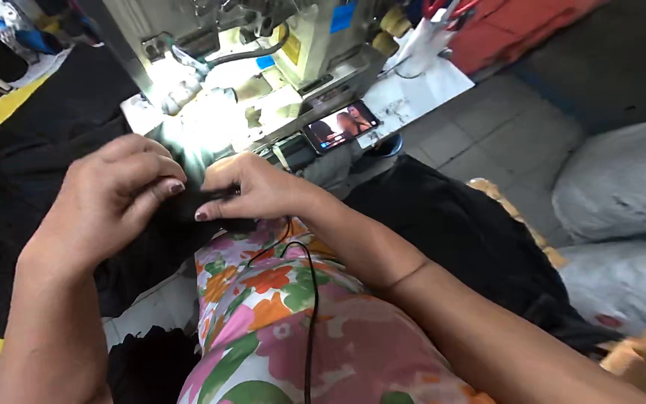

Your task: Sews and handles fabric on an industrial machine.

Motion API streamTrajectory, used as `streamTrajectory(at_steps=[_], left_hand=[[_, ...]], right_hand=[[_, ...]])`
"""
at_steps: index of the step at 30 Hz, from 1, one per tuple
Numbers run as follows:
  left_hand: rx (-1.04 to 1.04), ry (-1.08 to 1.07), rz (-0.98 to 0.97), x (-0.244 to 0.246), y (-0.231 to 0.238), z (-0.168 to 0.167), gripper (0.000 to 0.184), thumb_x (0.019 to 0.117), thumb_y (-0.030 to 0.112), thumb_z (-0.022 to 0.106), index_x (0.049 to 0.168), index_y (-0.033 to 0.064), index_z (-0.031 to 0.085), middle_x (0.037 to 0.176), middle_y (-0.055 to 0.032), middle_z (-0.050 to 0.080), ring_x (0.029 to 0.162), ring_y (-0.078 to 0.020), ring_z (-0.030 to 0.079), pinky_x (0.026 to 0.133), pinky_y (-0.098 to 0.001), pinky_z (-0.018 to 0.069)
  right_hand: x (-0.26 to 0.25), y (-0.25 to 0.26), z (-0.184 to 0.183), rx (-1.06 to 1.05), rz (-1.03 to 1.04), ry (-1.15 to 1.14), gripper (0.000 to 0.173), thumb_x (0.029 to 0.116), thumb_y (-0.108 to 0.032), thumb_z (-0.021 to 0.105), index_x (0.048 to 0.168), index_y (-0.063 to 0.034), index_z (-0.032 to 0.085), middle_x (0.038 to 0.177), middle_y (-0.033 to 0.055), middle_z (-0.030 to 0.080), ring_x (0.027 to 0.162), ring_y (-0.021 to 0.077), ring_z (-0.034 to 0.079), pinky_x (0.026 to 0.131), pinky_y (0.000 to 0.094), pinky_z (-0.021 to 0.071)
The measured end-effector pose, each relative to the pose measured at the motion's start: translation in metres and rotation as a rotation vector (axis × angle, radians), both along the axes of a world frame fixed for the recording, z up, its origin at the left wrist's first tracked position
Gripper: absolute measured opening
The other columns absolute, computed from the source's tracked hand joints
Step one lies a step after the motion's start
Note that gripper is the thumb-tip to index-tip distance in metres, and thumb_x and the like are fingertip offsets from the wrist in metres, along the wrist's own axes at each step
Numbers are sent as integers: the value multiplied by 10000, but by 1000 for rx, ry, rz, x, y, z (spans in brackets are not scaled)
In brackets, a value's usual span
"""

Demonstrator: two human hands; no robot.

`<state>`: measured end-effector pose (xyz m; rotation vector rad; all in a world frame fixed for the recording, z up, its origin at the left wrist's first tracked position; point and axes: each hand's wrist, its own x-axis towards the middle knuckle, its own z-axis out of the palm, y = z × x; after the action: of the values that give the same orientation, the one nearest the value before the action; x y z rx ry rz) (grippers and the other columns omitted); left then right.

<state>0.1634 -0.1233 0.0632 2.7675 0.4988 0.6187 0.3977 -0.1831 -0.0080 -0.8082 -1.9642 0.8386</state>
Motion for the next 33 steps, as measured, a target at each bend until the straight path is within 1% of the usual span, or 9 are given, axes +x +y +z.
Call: streamTrajectory(at_steps=[4, 8, 12, 15, 17, 21, 26, 30, 33], left_hand=[[-99, 53, 382, -47, -2, -44, 657, 887, 448, 731, 1349, 15, 556, 1471, -228, 482, 1272, -348, 554, 1029, -518, 492], [-264, 403, 887, -71, -4, -118, 443, 853, 55, 798, 1237, -56, 608, 1133, -376, 641, 1025, -605, 633, 821, -806, 465], [-60, 300, 1010, -89, 0, -92, 391, 882, -47, 647, 1269, -48, 590, 1153, -396, 623, 1052, -654, 596, 794, -840, 427], [-46, 325, 869, -97, 11, -71, 413, 834, -90, 726, 1226, -95, 597, 1194, -407, 601, 1126, -671, 550, 863, -844, 408], [-87, 380, 660, -105, 25, -63, 486, 841, 84, 839, 1268, -33, 638, 1260, -334, 617, 1155, -603, 577, 904, -823, 430], [72, 127, 313, -48, 12, -23, 355, 1059, 288, 510, 1218, 11, 666, 1272, -194, 659, 1144, -365, 652, 981, -573, 514], [38, 334, -45, 29, -2, -35, 454, 1085, 398, 358, 984, 140, 718, 879, -21, 700, 789, -209, 707, 654, -470, 570], [13, 368, -4, 10, 20, -10, 408, 1027, 451, 450, 961, 175, 743, 867, -6, 662, 776, -201, 669, 647, -506, 544], [85, 300, 25, 0, 27, 8, 328, 1005, 343, 520, 935, 100, 729, 870, -83, 653, 766, -278, 660, 629, -553, 517]], right_hand=[[4, -23, -18, -32, -1, -26, 150, 908, -149, 761, 912, 1, 764, 853, 71, 712, 795, 109, 658, 725, 287, 553], [-5, -35, -42, -46, -65, 39, 115, 899, -99, 773, 885, 14, 759, 881, 82, 731, 809, 87, 677, 725, 246, 575], [-15, -34, -55, 20, -98, 95, 140, 893, -93, 781, 828, 26, 745, 881, 106, 735, 817, 102, 692, 731, 249, 583], [-22, -34, -69, 45, -99, 42, 129, 897, -87, 770, 842, 27, 746, 892, 116, 736, 848, 131, 704, 768, 280, 591], [-23, -33, -75, 88, -100, -24, 123, 910, -99, 754, 861, 15, 754, 890, 103, 736, 834, 134, 702, 759, 288, 593], [-23, -31, -71, 169, -100, -124, 75, 891, -77, 750, 870, -5, 758, 924, 97, 749, 868, 165, 722, 757, 339, 605], [-17, -26, -54, 185, -75, -162, 59, 838, -65, 776, 821, -33, 730, 826, 83, 707, 773, 172, 689, 672, 357, 575], [-9, -14, -47, 82, -80, 3, 151, 950, -112, 705, 1025, 16, 734, 956, 103, 732, 868, 153, 703, 791, 334, 599], [-3, 1, -41, -95, -149, 62, 271, 1058, -196, 562, 1205, -4, 684, 951, 91, 728, 758, 112, 677, 693, 321, 579]])
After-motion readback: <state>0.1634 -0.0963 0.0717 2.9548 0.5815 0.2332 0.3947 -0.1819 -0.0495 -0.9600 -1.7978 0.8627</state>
